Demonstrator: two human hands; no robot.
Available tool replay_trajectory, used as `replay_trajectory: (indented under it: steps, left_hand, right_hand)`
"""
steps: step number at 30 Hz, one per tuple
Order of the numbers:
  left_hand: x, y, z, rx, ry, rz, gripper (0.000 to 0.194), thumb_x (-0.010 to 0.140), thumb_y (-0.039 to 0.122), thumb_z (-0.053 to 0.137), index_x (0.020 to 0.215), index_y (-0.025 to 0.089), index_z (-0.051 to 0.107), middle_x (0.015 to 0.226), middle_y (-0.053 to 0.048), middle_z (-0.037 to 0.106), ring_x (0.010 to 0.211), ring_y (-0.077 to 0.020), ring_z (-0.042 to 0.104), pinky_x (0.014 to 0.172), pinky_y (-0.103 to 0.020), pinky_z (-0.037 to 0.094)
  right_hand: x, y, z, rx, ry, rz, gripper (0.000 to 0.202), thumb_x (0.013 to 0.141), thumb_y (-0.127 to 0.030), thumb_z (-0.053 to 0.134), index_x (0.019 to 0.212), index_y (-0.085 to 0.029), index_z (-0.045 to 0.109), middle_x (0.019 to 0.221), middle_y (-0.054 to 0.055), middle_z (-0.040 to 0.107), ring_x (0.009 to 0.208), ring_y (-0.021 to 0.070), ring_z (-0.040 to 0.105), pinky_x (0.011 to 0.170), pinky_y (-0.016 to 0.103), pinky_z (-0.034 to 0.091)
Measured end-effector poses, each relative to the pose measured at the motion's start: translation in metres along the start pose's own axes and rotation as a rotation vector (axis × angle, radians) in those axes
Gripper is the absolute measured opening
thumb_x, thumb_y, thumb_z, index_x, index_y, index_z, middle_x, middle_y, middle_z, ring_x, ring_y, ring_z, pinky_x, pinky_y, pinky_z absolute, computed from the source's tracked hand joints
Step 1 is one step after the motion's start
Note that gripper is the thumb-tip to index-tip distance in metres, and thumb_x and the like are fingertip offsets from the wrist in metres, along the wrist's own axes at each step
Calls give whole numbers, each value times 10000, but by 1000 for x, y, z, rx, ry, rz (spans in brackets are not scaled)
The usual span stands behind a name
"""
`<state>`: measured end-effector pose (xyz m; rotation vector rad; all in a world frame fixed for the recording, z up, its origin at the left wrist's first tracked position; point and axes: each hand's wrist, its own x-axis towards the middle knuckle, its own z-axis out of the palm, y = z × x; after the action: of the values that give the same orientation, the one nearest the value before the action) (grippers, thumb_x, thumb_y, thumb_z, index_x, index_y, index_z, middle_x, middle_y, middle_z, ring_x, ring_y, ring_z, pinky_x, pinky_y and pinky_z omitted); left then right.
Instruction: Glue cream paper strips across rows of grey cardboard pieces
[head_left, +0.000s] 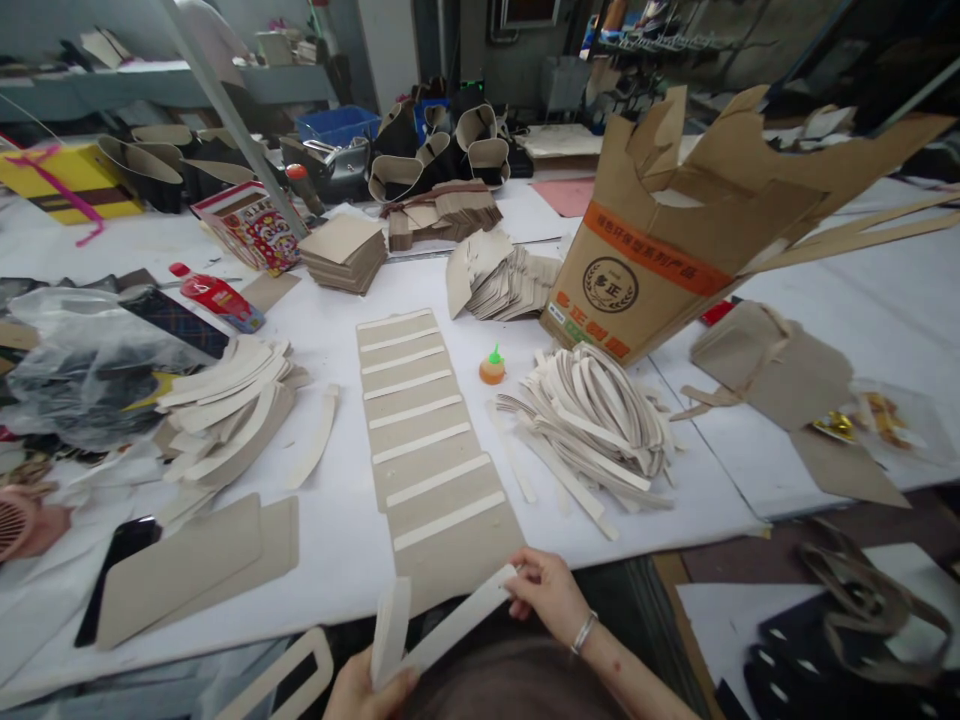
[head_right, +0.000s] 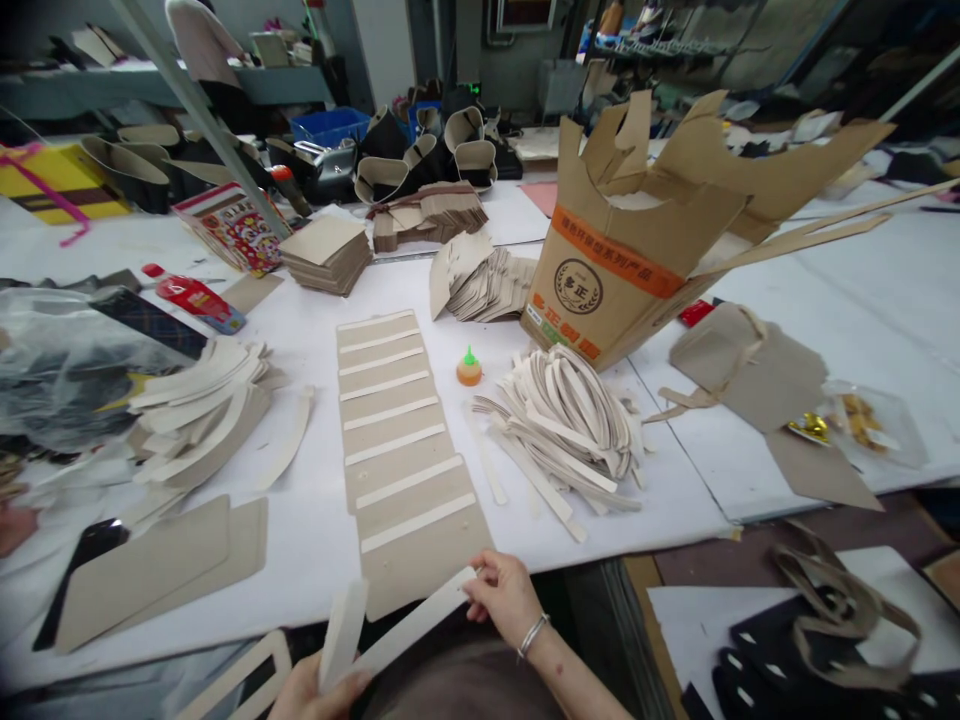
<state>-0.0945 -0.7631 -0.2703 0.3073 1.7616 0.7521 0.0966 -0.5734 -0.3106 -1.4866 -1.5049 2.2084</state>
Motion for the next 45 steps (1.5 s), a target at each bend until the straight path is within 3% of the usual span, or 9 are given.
replay_trajectory:
  steps: [2,5,8,11,17,24,32,38,45]
  left_hand:
    - [9,-2,1,-18,73,-25,446,563,593,636,663,161,589,421,19,506,435,-136,450,464,-260,364]
    - [24,0,2,-64,120,1,473,556,597,631,686,143,603,450,-2,553,464,-149,489,498,-269,397]
    - [35,4,1,-17,187,-27,473,569,598,614,641,131,601,472,-31,586,467,-165,513,507,-284,412]
    - [41,7,0,54,233,-65,464,599,598,582,581,134,590,464,-46,590,463,-175,522,496,-290,413]
    - [48,1,-4,58,243,-78,515,579,620,589,651,111,609,469,-39,587,491,-187,542,501,-300,428]
    - [55,0,-9,69,271,-103,596,545,680,584,694,104,612,443,-32,580,454,-182,528,499,-316,430]
    - [60,2,-8,74,306,-87,595,556,661,580,734,95,611,447,-28,577,463,-184,543,485,-307,428]
    - [68,-3,-8,79,294,-90,644,552,680,573,785,81,615,463,-36,586,472,-191,557,500,-317,436]
    - [76,-7,-8,111,287,-131,608,599,656,547,769,76,612,478,-46,593,486,-197,562,525,-327,448]
  right_hand:
    - [14,3,-6,-34,20,0,243,632,-364,595,732,-174,481,483,-49,542,449,147,595,402,213,431]
    - [35,5,-12,-92,46,6,235,630,-369,585,669,-195,433,440,-71,506,389,118,544,355,194,400]
    - [50,6,-14,-127,52,25,216,651,-353,562,676,-208,404,397,-97,475,299,93,472,296,172,341]
    - [59,7,-13,-147,43,56,199,673,-346,530,717,-215,387,440,-88,523,297,107,498,275,168,332]
    - [63,10,-15,-166,17,89,178,666,-305,540,764,-191,445,469,-64,557,405,139,589,356,199,439]
    - [67,6,-16,-216,62,56,119,726,-301,479,731,-203,413,491,-83,548,302,85,498,286,153,351]
    - [72,3,-18,-248,78,54,110,717,-262,527,766,-171,490,525,-47,583,384,90,550,378,170,427]
    - [73,1,-18,-354,163,47,111,736,-223,529,644,-179,486,528,-42,570,360,71,506,348,155,355]
    - [74,-1,-15,-445,198,41,146,759,-211,530,624,-187,480,494,-47,562,365,74,512,393,164,374]
